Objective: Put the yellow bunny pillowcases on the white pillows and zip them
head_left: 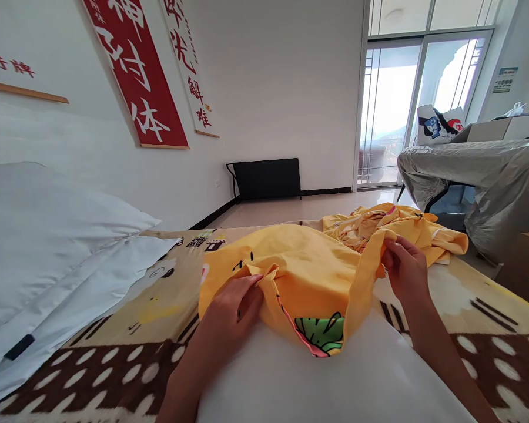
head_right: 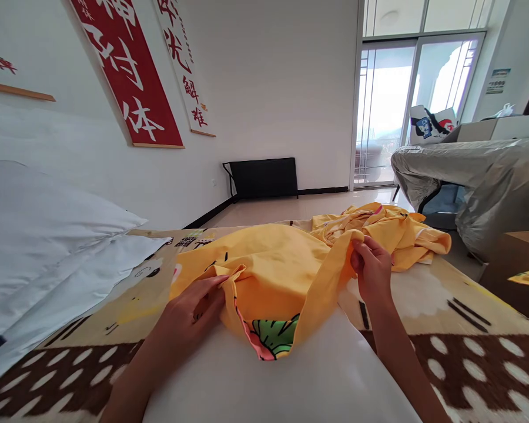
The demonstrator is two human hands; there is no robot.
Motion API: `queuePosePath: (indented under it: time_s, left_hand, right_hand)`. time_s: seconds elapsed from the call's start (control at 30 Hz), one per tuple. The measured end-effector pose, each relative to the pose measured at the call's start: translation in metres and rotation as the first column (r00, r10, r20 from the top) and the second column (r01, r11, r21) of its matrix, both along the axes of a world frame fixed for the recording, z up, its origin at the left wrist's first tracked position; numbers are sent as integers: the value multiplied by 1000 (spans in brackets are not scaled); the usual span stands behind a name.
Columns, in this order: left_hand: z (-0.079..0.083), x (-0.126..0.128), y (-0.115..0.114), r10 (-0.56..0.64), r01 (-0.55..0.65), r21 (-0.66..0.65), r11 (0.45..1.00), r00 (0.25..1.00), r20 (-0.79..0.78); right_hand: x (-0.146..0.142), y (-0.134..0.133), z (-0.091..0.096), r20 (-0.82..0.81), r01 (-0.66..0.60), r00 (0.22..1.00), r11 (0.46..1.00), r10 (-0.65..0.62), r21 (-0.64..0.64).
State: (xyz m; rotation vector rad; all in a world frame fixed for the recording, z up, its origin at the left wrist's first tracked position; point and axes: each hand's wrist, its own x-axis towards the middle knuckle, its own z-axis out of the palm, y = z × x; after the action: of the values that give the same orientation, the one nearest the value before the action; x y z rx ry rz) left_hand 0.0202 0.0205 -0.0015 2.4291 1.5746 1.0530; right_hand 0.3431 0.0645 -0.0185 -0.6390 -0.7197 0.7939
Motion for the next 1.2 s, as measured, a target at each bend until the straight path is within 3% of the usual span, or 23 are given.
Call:
queuePosePath:
  time_s: [1.2]
  left_hand:
    - [1,3,-2,-5,5,1,1000,999,-46]
  right_hand:
    - [-12,0,-4,53,-33,998,999,35,-38]
